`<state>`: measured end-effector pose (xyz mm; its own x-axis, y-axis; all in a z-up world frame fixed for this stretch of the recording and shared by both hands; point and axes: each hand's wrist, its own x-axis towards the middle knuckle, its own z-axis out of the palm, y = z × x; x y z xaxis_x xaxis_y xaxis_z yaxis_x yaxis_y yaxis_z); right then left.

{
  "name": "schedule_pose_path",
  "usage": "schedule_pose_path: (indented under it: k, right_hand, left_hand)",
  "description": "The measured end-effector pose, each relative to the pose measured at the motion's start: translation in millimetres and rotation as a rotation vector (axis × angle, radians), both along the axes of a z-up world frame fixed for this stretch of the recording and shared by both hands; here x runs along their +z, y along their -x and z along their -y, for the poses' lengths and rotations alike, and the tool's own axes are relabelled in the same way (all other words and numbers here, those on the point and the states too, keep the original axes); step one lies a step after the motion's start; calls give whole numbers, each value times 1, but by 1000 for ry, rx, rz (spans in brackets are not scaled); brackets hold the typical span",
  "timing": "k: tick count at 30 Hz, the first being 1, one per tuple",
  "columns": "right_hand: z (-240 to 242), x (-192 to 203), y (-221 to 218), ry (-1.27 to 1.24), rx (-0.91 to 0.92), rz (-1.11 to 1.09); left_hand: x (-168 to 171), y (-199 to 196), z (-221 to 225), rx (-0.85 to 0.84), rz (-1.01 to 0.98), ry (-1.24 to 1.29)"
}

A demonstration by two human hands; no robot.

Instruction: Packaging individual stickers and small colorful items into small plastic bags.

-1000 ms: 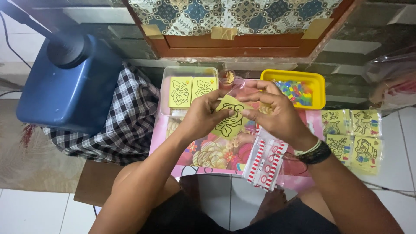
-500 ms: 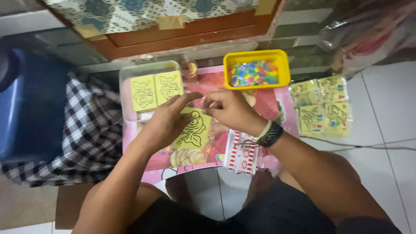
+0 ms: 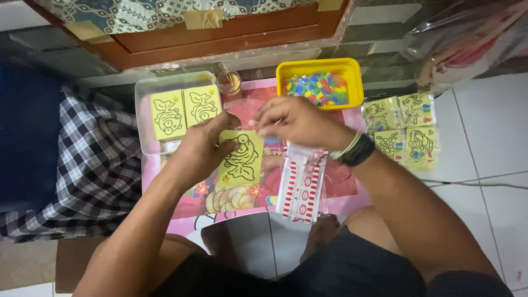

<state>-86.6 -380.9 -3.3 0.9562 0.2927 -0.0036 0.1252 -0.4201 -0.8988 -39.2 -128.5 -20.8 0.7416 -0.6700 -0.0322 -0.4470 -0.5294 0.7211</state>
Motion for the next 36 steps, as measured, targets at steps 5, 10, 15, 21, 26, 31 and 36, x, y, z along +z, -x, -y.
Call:
schedule_pose_path:
  k: [5, 10, 15, 21, 26, 31, 36]
  right_hand:
    - [82, -50, -31, 122, -197, 49]
    - [126, -90, -32, 217, -303, 6]
    - [168, -116, -34, 323, -407, -39]
    - [203, -133, -31, 454, -545, -95]
    - [214, -142, -38, 567, -635, -141]
    - [215, -149, -46, 300, -687, -105]
    - [138, -68, -26, 45, -537, -30]
  left_hand:
    - [2, -4, -4, 14, 1, -8]
    - [7, -6, -6, 15, 5, -13]
    - [8, -7, -9, 20, 4, -6]
    - [7, -8, -16, 12, -3, 4]
    - [4, -7, -27, 33, -19, 15]
    - [8, -7, -30, 14, -7, 39]
    - [3, -8, -30, -19, 38, 87]
